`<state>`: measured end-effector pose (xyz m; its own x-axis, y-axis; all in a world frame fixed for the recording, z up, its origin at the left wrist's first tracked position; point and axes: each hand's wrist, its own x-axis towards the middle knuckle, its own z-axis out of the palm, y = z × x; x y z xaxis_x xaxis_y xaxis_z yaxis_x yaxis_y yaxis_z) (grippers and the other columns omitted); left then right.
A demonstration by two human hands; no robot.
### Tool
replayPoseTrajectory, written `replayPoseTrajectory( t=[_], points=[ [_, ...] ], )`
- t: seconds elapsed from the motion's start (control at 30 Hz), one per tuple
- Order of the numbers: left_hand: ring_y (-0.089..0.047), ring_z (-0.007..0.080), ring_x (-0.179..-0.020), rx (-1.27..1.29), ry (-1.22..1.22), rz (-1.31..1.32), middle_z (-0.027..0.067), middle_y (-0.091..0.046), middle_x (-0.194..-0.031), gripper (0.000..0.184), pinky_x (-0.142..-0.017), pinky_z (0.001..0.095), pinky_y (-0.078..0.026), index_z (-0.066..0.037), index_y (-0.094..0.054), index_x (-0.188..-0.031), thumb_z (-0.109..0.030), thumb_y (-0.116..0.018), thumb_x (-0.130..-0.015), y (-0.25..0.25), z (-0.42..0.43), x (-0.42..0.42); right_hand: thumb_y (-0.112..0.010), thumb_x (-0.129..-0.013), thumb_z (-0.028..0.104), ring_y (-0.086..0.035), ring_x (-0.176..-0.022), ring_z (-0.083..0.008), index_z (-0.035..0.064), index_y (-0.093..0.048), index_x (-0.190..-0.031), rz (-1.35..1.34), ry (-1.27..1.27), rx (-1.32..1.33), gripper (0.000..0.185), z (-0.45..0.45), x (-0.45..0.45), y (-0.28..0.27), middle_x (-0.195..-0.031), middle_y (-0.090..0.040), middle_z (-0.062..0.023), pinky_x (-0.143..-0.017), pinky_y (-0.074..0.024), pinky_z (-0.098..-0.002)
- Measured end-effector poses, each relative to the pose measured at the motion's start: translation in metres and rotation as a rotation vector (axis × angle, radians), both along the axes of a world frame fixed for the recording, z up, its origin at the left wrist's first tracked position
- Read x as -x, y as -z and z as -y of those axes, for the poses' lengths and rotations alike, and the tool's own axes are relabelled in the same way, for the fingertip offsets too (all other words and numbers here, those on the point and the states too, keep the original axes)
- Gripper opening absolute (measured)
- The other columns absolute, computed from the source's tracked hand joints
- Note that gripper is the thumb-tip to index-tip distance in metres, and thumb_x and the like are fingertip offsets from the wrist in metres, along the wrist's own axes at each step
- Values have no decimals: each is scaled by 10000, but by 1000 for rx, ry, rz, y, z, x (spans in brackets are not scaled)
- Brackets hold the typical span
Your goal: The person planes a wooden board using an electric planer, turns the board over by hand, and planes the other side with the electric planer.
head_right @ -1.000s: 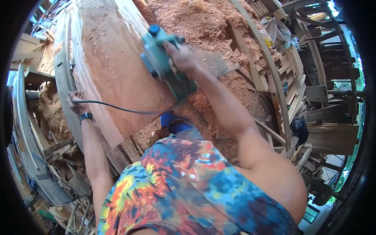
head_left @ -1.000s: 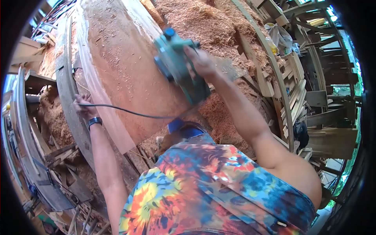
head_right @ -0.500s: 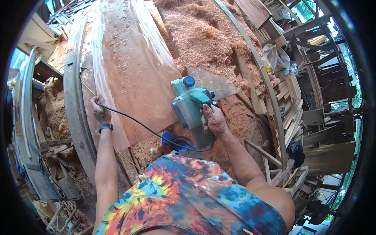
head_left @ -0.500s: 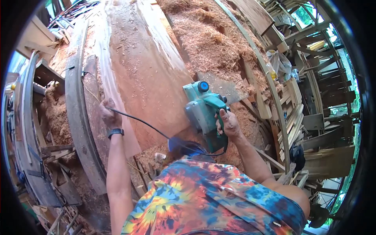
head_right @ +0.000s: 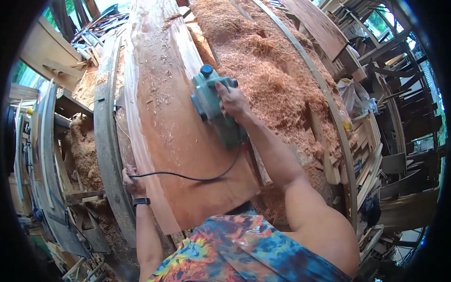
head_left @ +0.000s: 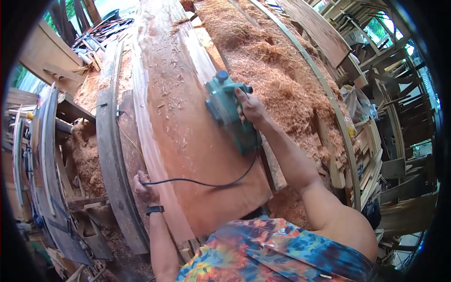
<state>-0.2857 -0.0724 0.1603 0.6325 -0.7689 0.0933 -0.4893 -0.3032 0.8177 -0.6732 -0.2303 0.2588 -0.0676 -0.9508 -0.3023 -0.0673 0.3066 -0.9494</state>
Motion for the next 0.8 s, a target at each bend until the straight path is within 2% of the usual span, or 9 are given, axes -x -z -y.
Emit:
replayPoseTrajectory(
  t=[0.07,0.27,0.37,0.4,0.5,0.57,0.6,0.67,0.8],
  points=[
    [-634,324,-697,-19,20,6,172,-653,-730,521,-664,448,-464,-14,-597,-832,-475,-442,-1020,5,26,-9,-532,-985,553,-475,-421,-110,74,-541,-849,8,-19,32,497,61,-8,1,-577,-498,-7,-399,-393,-268],
    [-621,367,-705,-106,16,151,208,-648,-765,518,-643,462,-458,7,-616,-864,-458,-451,-1021,27,98,-20,-555,-977,527,-491,-438,-125,77,-563,-807,-19,-14,127,482,244,-38,1,-582,-497,-15,-403,-402,-300],
    [-633,368,-737,-68,-12,240,216,-662,-812,396,-663,447,-480,13,-627,-881,-356,-547,-998,39,111,-15,-571,-967,516,-496,-465,-134,67,-572,-792,-56,-34,194,482,334,-50,5,-590,-489,-26,-411,-411,-318],
    [-640,359,-790,-78,-58,230,215,-665,-859,282,-711,414,-503,28,-632,-912,-251,-632,-958,35,113,-7,-568,-968,517,-490,-469,-132,64,-575,-797,-54,-36,184,484,363,-54,9,-594,-487,-25,-415,-411,-313],
    [-642,340,-840,-19,-59,228,204,-663,-881,255,-755,382,-513,38,-639,-954,-213,-673,-931,38,112,-2,-555,-973,521,-483,-484,-122,62,-573,-792,-49,-21,188,493,426,-65,9,-617,-497,-19,-428,-419,-301],
    [-633,328,-839,-82,-26,212,202,-660,-900,327,-745,396,-501,49,-636,-982,-273,-670,-933,42,116,-2,-585,-915,559,-607,-618,-238,104,-678,-973,-217,-16,184,467,491,-65,21,-753,-634,-97,-571,-531,-420],
    [-631,328,-830,-144,-6,249,201,-660,-895,336,-742,402,-498,47,-636,-980,-285,-664,-937,34,118,1,-605,-902,595,-654,-696,-250,111,-663,-1081,-214,-67,206,519,527,-64,37,-817,-673,-130,-647,-562,-464],
    [-631,355,-810,-197,71,304,214,-660,-880,380,-728,435,-485,45,-636,-974,-335,-631,-953,31,121,-1,-586,-926,573,-593,-625,-206,101,-625,-985,-137,-77,215,478,537,-66,49,-755,-613,-90,-576,-513,-405],
    [-638,422,-837,-277,57,291,255,-657,-893,390,-725,466,-485,48,-622,-980,-341,-625,-949,25,122,1,-554,-967,538,-485,-498,-128,86,-556,-816,11,-112,233,476,539,-71,26,-645,-508,-18,-450,-429,-302]
  ],
)
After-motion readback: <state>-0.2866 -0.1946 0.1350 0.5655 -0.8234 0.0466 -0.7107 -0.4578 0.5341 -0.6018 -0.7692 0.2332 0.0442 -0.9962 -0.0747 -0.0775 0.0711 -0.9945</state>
